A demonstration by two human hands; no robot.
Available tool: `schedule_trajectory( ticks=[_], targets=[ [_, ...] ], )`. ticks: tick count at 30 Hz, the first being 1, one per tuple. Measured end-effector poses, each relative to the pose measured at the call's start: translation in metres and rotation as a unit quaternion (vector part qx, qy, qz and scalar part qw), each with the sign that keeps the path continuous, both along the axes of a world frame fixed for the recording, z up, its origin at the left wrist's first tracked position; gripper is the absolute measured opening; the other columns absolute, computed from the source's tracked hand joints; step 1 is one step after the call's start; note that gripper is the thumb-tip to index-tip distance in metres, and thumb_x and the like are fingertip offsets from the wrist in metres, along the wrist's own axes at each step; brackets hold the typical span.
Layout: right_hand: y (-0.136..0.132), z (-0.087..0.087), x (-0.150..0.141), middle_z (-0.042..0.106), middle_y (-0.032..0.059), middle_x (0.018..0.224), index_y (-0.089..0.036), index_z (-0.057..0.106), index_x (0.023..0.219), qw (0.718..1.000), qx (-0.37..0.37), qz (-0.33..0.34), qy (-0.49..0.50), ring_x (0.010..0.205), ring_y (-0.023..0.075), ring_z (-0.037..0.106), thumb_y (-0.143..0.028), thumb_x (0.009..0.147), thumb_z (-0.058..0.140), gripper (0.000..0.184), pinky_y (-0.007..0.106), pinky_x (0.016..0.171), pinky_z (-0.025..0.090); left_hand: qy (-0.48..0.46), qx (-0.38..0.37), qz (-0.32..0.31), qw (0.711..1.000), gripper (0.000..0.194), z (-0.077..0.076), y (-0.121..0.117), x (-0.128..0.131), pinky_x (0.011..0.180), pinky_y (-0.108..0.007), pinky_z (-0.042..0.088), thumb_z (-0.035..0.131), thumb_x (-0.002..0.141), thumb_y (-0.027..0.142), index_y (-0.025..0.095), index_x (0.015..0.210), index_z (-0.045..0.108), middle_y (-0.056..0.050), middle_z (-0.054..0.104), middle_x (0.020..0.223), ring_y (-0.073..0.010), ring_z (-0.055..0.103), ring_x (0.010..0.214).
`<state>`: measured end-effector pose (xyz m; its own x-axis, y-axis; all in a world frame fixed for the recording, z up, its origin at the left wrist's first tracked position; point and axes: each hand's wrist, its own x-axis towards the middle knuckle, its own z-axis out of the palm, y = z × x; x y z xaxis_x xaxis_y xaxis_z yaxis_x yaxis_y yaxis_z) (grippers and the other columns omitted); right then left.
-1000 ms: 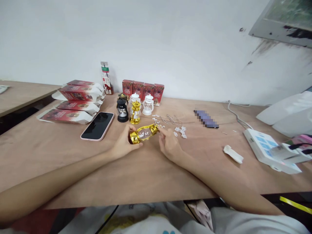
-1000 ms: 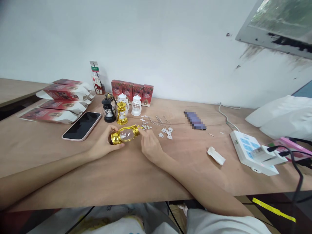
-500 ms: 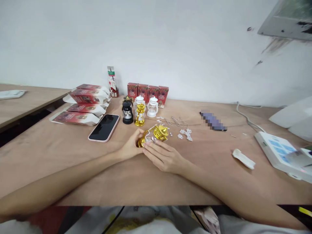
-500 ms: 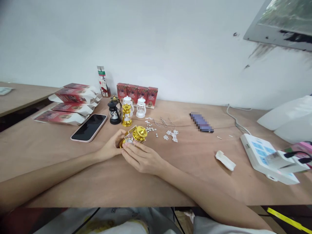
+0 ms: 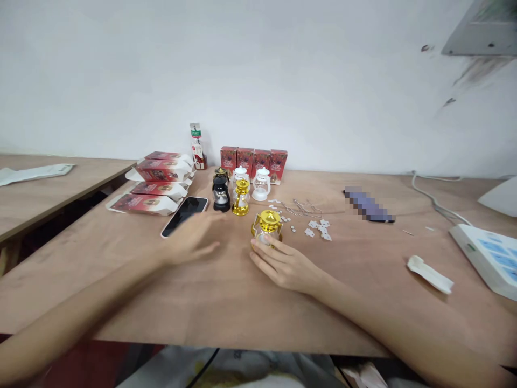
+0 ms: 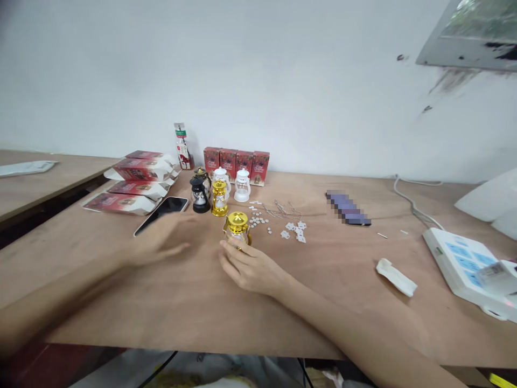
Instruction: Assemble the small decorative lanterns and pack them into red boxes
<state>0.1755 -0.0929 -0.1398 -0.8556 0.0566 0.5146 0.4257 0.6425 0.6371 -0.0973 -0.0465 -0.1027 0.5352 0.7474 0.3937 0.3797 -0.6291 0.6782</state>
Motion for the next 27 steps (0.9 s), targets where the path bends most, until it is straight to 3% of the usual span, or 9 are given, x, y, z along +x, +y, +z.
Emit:
schedule_trajectory(
  ticks=[3,5,8,11,15,18,20,24,27],
  targets=[
    [0.003,-0.002,0.003,0.074,0.011,0.099,-0.008,0.067,0.1,1.0,0.005,-0.017,0.006,0.108,0.0206,0.064,-0.004,0.091,0.036,0.032,0.033,0.095,0.055,-0.007,0.039,0.159,0.986,0.053,0.021,0.018,-0.061,0.111,-0.039,0.024,0.082,0.05,0.016,0.022,0.101,0.067,-0.006,0.066,0.108,-0.0336,0.05,0.118],
    [0.003,-0.002,0.003,0.074,0.0095,0.096,-0.009,0.066,0.1,1.0,0.007,-0.015,0.018,0.108,0.0201,0.064,-0.004,0.091,0.037,0.031,0.034,0.095,0.054,0.119,0.09,0.25,0.957,0.049,0.026,0.028,-0.099,0.111,-0.047,0.02,0.076,0.058,0.02,0.019,0.105,0.064,-0.006,0.066,0.107,-0.0343,0.05,0.117],
    [0.001,-0.001,0.002,0.074,0.0085,0.095,-0.01,0.065,0.101,0.999,0.004,-0.004,0.04,0.104,0.0187,0.066,-0.004,0.091,0.036,0.031,0.034,0.094,0.054,0.335,0.151,0.269,0.89,0.037,0.018,0.034,-0.135,0.102,-0.048,0.033,0.054,0.075,0.022,0.017,0.112,0.057,-0.009,0.065,0.11,-0.0309,0.055,0.109],
    [-0.001,0.0,0.002,0.074,0.0083,0.095,-0.01,0.065,0.101,0.998,0.008,0.013,0.061,0.1,0.0178,0.067,-0.005,0.091,0.037,0.03,0.034,0.094,0.053,0.43,0.219,0.272,0.833,0.029,0.006,0.032,-0.144,0.087,-0.041,0.043,0.044,0.081,0.027,0.016,0.104,0.058,-0.01,0.065,0.108,-0.0298,0.059,0.1],
    [-0.003,-0.001,0.003,0.075,0.0056,0.092,-0.014,0.065,0.096,0.995,0.028,0.059,0.08,0.098,0.015,0.066,-0.006,0.09,0.039,0.027,0.034,0.101,0.048,0.446,0.296,0.28,0.797,0.035,0.004,0.027,-0.139,0.076,-0.039,0.043,0.045,0.083,0.044,0.016,0.098,0.057,-0.01,0.065,0.094,-0.0313,0.057,0.094],
    [-0.004,-0.004,0.001,0.074,0.0054,0.093,-0.016,0.064,0.093,0.991,0.024,0.089,0.101,0.098,0.0145,0.066,-0.008,0.088,0.045,0.022,0.034,0.102,0.046,0.376,0.37,0.294,0.797,0.046,0.015,0.018,-0.128,0.077,-0.039,0.039,0.046,0.082,0.059,0.017,0.095,0.058,-0.008,0.063,0.089,-0.0285,0.055,0.089],
    [-0.004,-0.008,-0.002,0.074,0.0067,0.094,-0.016,0.061,0.097,0.985,-0.002,0.099,0.138,0.097,0.0155,0.066,-0.009,0.086,0.047,0.019,0.035,0.098,0.048,0.323,0.445,0.315,0.773,0.05,0.023,0.004,-0.11,0.074,-0.036,0.037,0.049,0.081,0.063,0.016,0.093,0.06,-0.007,0.06,0.084,-0.0254,0.054,0.083],
    [-0.007,-0.01,-0.015,0.072,0.0103,0.099,-0.015,0.047,0.123,0.952,-0.137,0.11,0.25,0.095,0.0175,0.066,-0.019,0.087,0.051,0.036,0.035,0.086,0.053,0.381,0.585,0.28,0.658,0.032,0.03,-0.039,-0.047,0.062,-0.033,0.035,0.043,0.093,0.043,0.015,0.093,0.059,-0.007,0.06,0.075,-0.0209,0.051,0.07],
    [-0.012,-0.009,-0.026,0.068,0.0158,0.108,-0.012,0.033,0.135,0.916,-0.22,0.125,0.312,0.097,0.0196,0.065,-0.032,0.09,0.053,0.053,0.035,0.08,0.055,0.323,0.645,0.186,0.668,0.011,0.023,-0.061,0.003,0.06,-0.031,0.034,0.047,0.09,0.018,0.016,0.092,0.058,-0.005,0.06,0.072,-0.0165,0.049,0.064]
  ],
)
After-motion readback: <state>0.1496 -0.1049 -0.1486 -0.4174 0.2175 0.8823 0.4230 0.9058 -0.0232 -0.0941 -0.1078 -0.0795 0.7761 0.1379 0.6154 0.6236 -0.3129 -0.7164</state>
